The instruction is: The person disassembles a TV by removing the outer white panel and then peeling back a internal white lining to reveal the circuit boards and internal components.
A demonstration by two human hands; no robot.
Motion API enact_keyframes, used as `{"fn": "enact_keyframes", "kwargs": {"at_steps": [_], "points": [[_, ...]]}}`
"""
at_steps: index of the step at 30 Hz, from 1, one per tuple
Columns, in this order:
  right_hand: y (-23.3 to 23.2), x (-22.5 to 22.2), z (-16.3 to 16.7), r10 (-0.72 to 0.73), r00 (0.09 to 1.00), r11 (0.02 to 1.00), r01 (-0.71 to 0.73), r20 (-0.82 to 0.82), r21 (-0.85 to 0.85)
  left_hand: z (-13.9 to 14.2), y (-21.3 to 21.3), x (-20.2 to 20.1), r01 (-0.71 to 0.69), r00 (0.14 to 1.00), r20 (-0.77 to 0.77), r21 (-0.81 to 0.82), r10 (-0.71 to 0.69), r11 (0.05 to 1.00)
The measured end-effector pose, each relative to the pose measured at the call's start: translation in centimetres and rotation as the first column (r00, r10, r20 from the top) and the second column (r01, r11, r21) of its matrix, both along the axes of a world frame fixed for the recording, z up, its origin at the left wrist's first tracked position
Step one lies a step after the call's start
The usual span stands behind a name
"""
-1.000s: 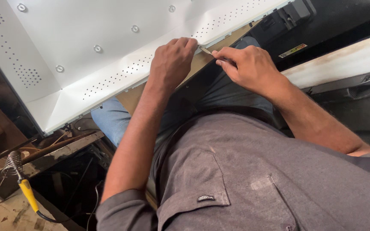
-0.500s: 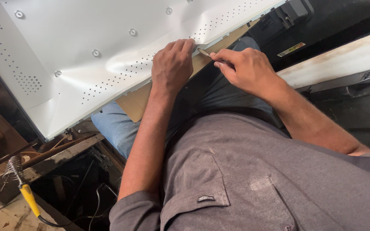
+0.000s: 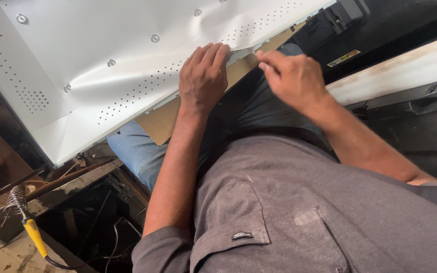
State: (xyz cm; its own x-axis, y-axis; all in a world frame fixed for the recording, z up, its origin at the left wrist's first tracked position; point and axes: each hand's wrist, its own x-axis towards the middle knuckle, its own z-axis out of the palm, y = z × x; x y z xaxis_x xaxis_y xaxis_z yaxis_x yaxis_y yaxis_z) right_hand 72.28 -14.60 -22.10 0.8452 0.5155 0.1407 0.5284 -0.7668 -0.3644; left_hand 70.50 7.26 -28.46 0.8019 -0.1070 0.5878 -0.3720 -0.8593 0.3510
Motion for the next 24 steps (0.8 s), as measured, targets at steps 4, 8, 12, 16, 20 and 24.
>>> {"fn": "enact_keyframes", "kwargs": {"at_steps": [4, 8, 12, 16, 20, 24], "points": [[-1.0, 0.3, 0.5, 0.013, 1.000, 0.998, -0.014, 0.017, 0.062, 0.4, -0.5, -0.2, -0.001, 1.000, 0.017, 0.018, 0.001, 1.000], [-0.9, -0.1, 0.6, -0.058, 0.998, 0.996, 0.058, -0.001, 0.073, 1.7, -1.7, -0.2, -0.032, 0.998, 0.062, 0.108, 0.025, 0.994], [-1.9, -0.3, 0.5, -0.036, 0.999, 0.996, 0.036, -0.005, 0.087, 2.5, -2.6, 0.1, 0.050, 0.998, 0.027, 0.165, -0.055, 0.985], [-1.9, 0.3, -1.0, -0.031, 0.999, 0.997, 0.032, -0.015, 0.069, 1.0, -1.8, 1.9, 0.210, 0.977, -0.003, 0.215, -0.214, 0.954], [1.3, 1.3, -6.0, -0.041, 0.999, 0.999, 0.042, -0.017, 0.032, -3.0, 0.0, 3.7, 0.198, 0.980, -0.065, 0.262, -0.187, 0.945], [1.4, 1.8, -5.9, -0.071, 0.997, 0.997, 0.071, -0.015, -0.007, -4.4, 0.1, 3.7, 0.141, 0.986, 0.038, 0.348, -0.164, 0.927]]}}
